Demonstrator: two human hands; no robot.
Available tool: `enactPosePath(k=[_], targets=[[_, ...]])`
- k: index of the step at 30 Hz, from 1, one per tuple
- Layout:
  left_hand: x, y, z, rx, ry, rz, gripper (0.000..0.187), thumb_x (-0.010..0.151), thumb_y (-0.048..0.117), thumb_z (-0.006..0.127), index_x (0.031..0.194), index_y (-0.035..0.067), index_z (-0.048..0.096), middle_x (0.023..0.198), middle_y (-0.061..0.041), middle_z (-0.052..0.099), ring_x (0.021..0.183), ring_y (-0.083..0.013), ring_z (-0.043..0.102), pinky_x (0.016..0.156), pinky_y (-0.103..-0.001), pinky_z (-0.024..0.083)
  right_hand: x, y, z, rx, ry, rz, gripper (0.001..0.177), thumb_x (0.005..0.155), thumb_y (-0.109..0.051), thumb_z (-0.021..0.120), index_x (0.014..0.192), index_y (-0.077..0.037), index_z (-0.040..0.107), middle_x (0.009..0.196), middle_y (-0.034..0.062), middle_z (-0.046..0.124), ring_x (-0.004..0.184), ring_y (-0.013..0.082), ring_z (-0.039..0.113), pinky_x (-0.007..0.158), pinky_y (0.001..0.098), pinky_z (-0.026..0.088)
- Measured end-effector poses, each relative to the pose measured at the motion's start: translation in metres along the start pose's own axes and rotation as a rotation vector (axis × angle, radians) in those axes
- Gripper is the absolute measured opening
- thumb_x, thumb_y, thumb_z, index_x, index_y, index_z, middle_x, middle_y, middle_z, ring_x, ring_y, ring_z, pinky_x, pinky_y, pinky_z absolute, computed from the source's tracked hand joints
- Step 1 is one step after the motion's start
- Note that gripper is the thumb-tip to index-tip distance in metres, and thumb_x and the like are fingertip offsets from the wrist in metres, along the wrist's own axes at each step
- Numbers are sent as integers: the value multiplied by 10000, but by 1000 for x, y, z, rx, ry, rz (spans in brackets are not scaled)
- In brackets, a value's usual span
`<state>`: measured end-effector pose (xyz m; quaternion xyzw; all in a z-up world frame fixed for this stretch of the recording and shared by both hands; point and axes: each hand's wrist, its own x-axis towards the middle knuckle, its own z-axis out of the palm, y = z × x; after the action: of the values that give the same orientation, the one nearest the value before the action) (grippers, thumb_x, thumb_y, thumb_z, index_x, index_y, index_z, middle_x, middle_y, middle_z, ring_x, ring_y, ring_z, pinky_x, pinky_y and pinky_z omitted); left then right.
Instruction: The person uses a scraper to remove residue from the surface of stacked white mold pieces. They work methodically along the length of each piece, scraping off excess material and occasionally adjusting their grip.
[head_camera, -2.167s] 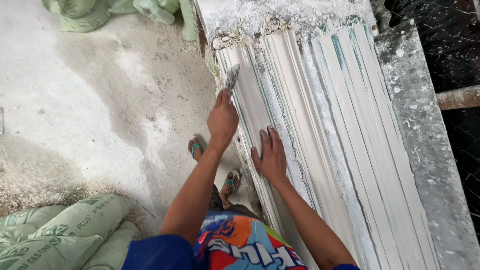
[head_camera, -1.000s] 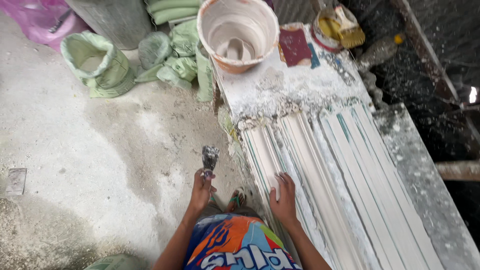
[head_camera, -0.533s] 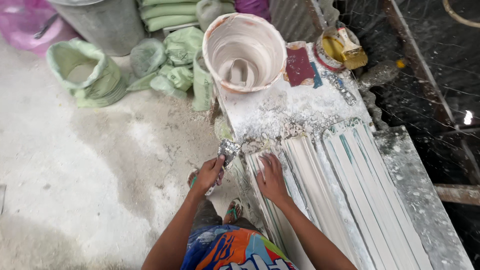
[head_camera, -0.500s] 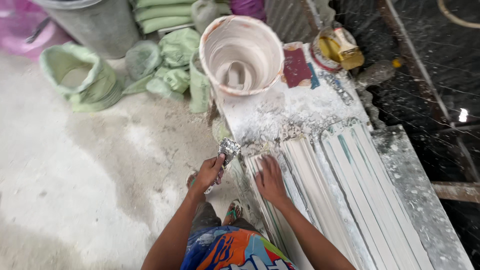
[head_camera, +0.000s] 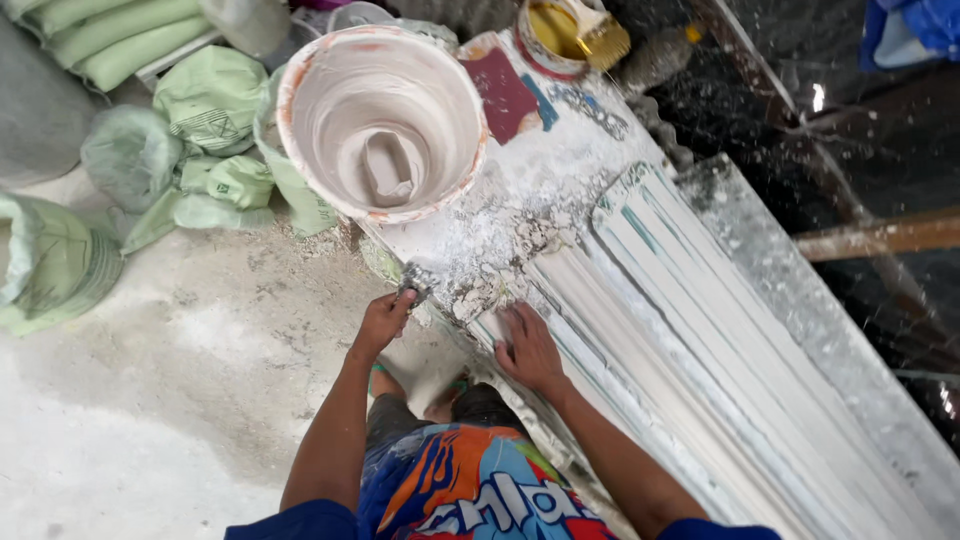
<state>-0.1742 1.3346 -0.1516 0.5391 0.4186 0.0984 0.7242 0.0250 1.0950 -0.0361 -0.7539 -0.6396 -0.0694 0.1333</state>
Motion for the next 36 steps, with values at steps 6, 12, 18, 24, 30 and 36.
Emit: enactPosePath(k=[6,12,18,24,30,36], targets=[[-90,-63,-110,1068,-117,-402,482,1071,395,327,1486,307,555,1407,-127,675,1296,-362,644,1104,-523,526,2,-10,-4,74,-4,75,580,937,-374,569,1453,-121,496,1345,188,527,1345,405,520,1156,508,399],[-175,-179,-134,763,266,-483,487,1067,421,360,1230,74,660,1253,-271,694,1154,-534,620,988,-596,462,3,-20,-16,142,-44,146,578,958,-320,573,1466,-70,459,1383,221,527,1374,417,479,1139,551,420],[-144,-109,-54,422,462,-49,401,1059,344,532,1208,30,732,960,-206,766,735,-351,734,609,-480,578,15,-26,-39,346,-39,242,496,1059,-354,466,1476,-85,464,1401,196,487,1351,388,449,1152,558,366],[-143,163,73,293,317,328,485,1095,324,516,808,-26,690,763,-240,697,688,-401,734,407,-434,588,9,-36,-44,677,33,291,581,986,-272,586,1497,-70,396,1408,184,459,1366,414,484,1139,545,409],[-104,184,182,351,-13,284,470,1084,335,538,742,38,665,596,-134,642,624,-195,607,618,-401,495,21,-27,-149,585,17,441,671,962,-299,620,1541,-95,350,1404,161,475,1248,414,591,916,555,549],[-107,139,289,598,-274,103,587,1070,557,382,1170,82,712,1201,-212,721,1166,-378,666,959,-511,533,-72,73,-125,498,-219,675,500,990,-319,542,1470,-185,508,1201,146,640,1069,452,664,843,619,565]])
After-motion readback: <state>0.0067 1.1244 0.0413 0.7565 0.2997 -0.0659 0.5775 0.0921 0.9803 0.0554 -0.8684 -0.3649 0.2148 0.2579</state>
